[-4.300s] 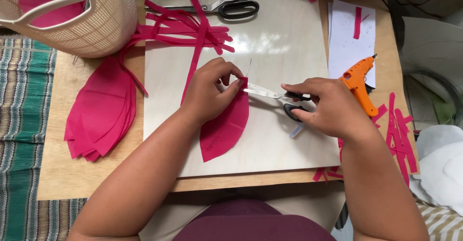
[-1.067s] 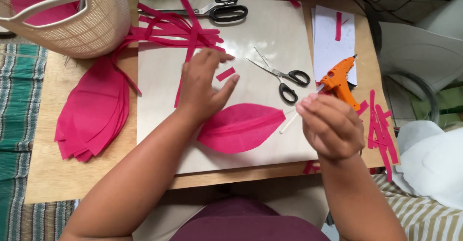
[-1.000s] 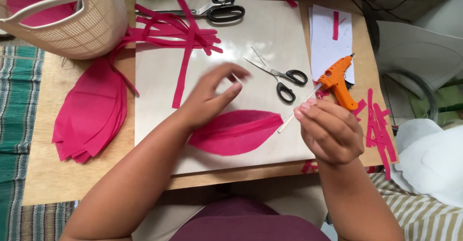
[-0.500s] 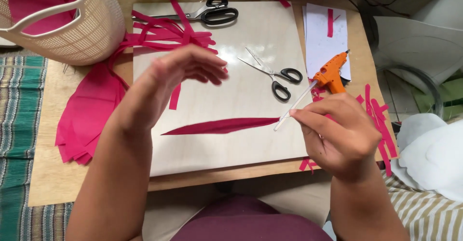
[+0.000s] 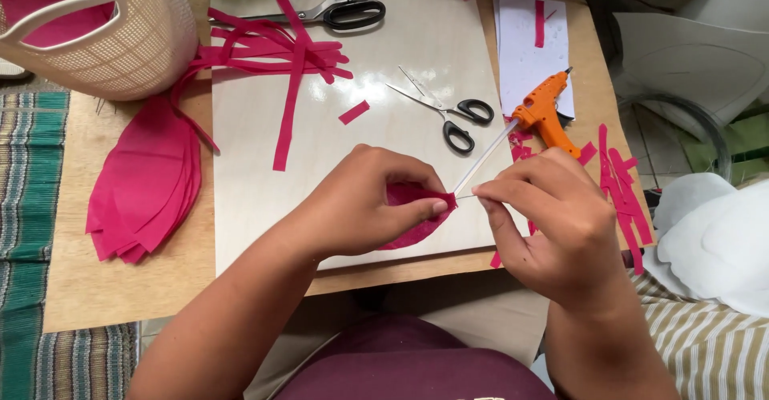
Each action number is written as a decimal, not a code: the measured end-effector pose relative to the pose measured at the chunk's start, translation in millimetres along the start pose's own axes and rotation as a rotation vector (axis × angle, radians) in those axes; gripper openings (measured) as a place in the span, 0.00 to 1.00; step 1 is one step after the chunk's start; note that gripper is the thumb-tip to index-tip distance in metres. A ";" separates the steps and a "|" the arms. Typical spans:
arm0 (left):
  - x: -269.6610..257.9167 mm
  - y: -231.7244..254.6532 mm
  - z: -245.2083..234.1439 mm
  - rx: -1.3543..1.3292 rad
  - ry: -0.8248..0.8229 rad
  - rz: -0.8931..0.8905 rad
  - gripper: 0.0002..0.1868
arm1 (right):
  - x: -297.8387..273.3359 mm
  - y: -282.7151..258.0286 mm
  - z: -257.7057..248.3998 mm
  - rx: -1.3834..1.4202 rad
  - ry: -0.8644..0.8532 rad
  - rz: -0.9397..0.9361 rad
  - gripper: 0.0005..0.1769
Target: Assembling decorative fabric leaves by gluing a wire stem to leaf-shaped fabric pieces and trimming the edges.
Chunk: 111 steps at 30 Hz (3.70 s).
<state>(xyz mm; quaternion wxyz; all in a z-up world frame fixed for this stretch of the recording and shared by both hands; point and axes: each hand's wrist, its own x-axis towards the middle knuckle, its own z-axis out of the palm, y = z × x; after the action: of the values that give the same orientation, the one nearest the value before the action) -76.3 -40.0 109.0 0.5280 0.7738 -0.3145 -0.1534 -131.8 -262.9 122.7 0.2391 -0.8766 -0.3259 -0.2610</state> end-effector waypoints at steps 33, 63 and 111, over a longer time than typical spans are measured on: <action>-28.0 19.6 3.8 0.610 0.814 0.429 0.19 | -24.6 13.4 25.1 0.622 0.178 0.629 0.03; -27.6 4.3 1.8 -0.348 0.720 0.073 0.19 | 35.9 89.0 79.8 -0.049 -0.532 0.982 0.13; 46.8 -124.3 -64.8 -0.512 0.391 -0.197 0.19 | 63.6 162.5 107.6 1.110 -1.038 0.574 0.21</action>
<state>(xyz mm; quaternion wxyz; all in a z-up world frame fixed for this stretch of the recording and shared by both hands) 36.3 6.8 25.5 0.7381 0.6577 -0.0821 -0.1264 55.2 -280.5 40.6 0.5150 -0.6891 -0.2398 0.4499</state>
